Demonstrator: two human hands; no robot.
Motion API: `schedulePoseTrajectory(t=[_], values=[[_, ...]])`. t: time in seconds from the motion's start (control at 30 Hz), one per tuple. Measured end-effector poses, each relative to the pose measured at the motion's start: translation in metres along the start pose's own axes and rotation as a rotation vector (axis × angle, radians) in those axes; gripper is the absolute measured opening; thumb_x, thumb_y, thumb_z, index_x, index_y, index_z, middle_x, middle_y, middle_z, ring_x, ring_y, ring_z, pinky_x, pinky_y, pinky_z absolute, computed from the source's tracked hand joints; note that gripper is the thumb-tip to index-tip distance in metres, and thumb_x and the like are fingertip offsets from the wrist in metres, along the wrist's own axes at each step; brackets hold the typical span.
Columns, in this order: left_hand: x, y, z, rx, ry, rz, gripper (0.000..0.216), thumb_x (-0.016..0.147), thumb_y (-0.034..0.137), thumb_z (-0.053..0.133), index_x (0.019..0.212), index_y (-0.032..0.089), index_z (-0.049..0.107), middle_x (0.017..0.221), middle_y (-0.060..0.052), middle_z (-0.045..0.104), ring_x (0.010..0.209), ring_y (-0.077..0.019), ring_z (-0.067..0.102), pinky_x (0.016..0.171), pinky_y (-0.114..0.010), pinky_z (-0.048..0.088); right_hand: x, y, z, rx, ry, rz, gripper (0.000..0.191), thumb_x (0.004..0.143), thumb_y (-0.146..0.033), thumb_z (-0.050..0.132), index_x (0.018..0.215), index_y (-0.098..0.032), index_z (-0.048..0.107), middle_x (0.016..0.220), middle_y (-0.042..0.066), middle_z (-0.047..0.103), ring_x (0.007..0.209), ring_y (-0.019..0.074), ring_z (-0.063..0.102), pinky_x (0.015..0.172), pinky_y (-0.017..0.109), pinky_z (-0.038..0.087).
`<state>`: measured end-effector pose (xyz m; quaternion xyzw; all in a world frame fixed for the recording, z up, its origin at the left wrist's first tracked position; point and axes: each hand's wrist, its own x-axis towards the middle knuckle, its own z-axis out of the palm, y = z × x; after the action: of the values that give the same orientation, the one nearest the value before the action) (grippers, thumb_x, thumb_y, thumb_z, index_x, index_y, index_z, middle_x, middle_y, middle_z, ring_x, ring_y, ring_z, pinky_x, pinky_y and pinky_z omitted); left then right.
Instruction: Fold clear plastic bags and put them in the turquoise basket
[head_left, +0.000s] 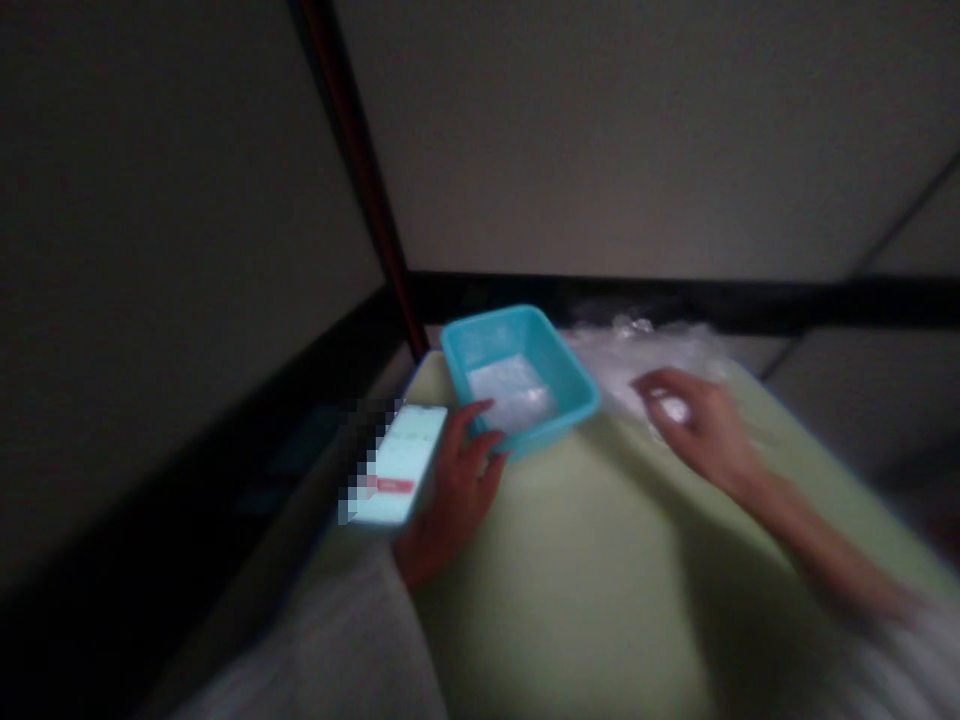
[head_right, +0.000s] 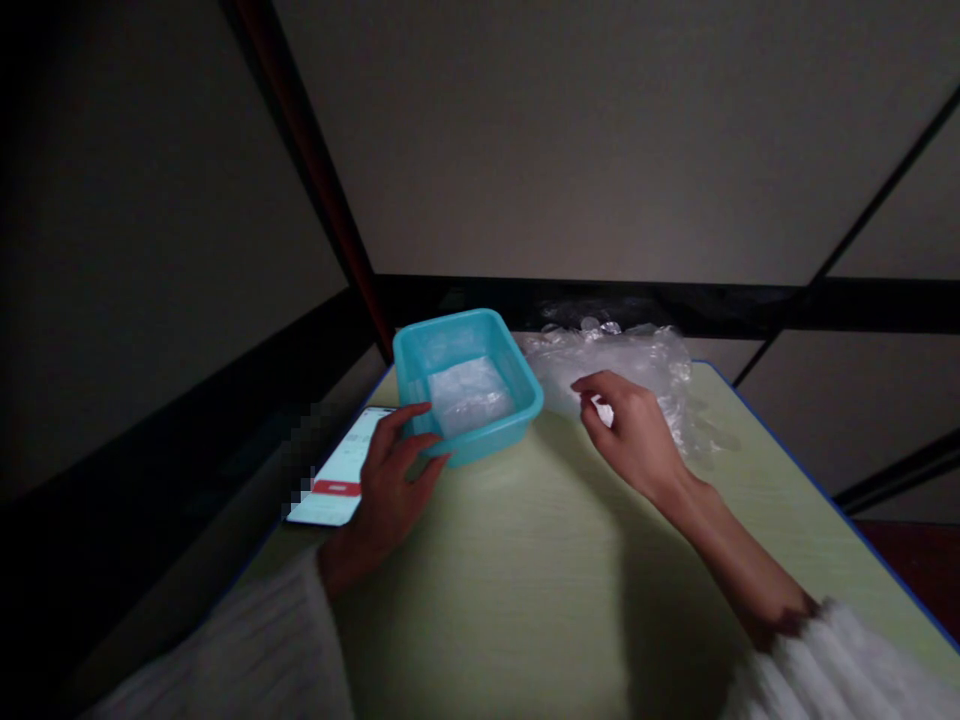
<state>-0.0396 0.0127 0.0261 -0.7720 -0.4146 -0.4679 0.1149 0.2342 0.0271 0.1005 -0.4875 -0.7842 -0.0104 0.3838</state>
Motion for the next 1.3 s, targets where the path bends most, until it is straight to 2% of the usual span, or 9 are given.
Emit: schedulePoseTrajectory(t=[0.13,0.23,0.43,0.6,0.7,0.83,1.0,1.17,1.3], values=[[0.002,-0.021,0.01,-0.011,0.083,-0.051,0.012,0.079,0.012,0.062,0.088,0.019,0.058,0.12,-0.008,0.053,0.11,-0.0227,0.054,0.088,-0.036,0.05,-0.023,0.029,0.012,-0.028,-0.06,0.059,0.026,0.082,-0.023,0.043,0.089,-0.014,0.066,0.09,0.012,0.071,0.071,0.0214,0.067,0.057,0.031,0.053],[0.003,-0.031,0.015,0.003,0.074,-0.056,0.01,0.079,0.012,0.062,0.086,0.019,0.059,0.119,-0.008,0.053,0.11,-0.0232,0.054,0.088,-0.038,0.05,-0.038,0.048,0.019,-0.044,-0.075,0.096,0.026,0.082,-0.023,0.043,0.091,-0.015,0.066,0.093,0.012,0.07,0.075,0.0227,0.067,0.06,0.033,0.053],[0.008,-0.036,0.019,0.016,0.095,-0.07,0.006,0.08,0.014,0.062,0.085,0.017,0.059,0.116,-0.008,0.054,0.108,-0.0226,0.056,0.087,-0.039,0.051,-0.052,0.067,0.03,-0.055,-0.051,0.147,0.025,0.083,-0.021,0.043,0.095,-0.016,0.064,0.101,0.012,0.067,0.089,0.0253,0.065,0.075,0.039,0.053],[0.014,-0.039,0.02,0.022,0.087,-0.073,0.007,0.08,0.016,0.061,0.086,0.017,0.057,0.115,-0.008,0.053,0.107,-0.0223,0.056,0.088,-0.039,0.051,-0.055,0.075,0.038,-0.14,-0.016,0.069,0.026,0.083,-0.02,0.044,0.099,-0.015,0.064,0.113,0.015,0.062,0.105,0.0296,0.058,0.091,0.048,0.046],[0.016,-0.04,0.021,0.027,0.081,-0.079,0.007,0.08,0.016,0.061,0.086,0.017,0.057,0.115,-0.009,0.054,0.106,-0.0229,0.057,0.088,-0.04,0.05,-0.055,0.076,0.039,-0.23,-0.052,0.018,0.029,0.083,-0.02,0.045,0.103,-0.011,0.065,0.125,0.02,0.054,0.113,0.0328,0.052,0.094,0.049,0.044],[0.017,-0.043,0.023,0.044,0.06,-0.123,0.006,0.081,0.018,0.059,0.087,0.017,0.057,0.117,-0.01,0.053,0.112,-0.0253,0.054,0.094,-0.044,0.048,-0.057,0.075,0.041,-0.337,-0.14,-0.005,0.033,0.084,-0.02,0.046,0.108,-0.01,0.066,0.138,0.021,0.045,0.124,0.036,0.043,0.099,0.053,0.038],[0.018,-0.047,0.024,0.054,0.085,-0.159,0.024,0.084,0.016,0.055,0.108,0.016,0.055,0.13,-0.015,0.047,0.125,-0.0284,0.045,0.102,-0.048,0.04,-0.059,0.075,0.043,-0.411,-0.179,0.022,0.044,0.083,-0.018,0.045,0.125,-0.007,0.056,0.137,0.02,0.049,0.126,0.0347,0.042,0.103,0.058,0.031],[0.016,-0.039,0.019,0.111,0.115,-0.051,0.046,0.083,0.016,0.056,0.127,0.02,0.044,0.143,-0.015,0.034,0.137,-0.0316,0.03,0.109,-0.054,0.03,-0.058,0.067,0.038,-0.4,-0.124,0.025,0.049,0.082,-0.017,0.045,0.129,-0.004,0.051,0.133,0.021,0.053,0.124,0.034,0.046,0.104,0.059,0.031],[0.007,-0.022,0.012,0.143,0.075,0.086,0.053,0.082,0.012,0.057,0.131,0.022,0.04,0.144,-0.015,0.034,0.137,-0.0315,0.03,0.108,-0.053,0.033,-0.061,0.045,0.036,-0.29,-0.163,-0.066,0.047,0.083,-0.015,0.043,0.128,-0.005,0.053,0.131,0.02,0.055,0.119,0.0313,0.051,0.102,0.053,0.04]])
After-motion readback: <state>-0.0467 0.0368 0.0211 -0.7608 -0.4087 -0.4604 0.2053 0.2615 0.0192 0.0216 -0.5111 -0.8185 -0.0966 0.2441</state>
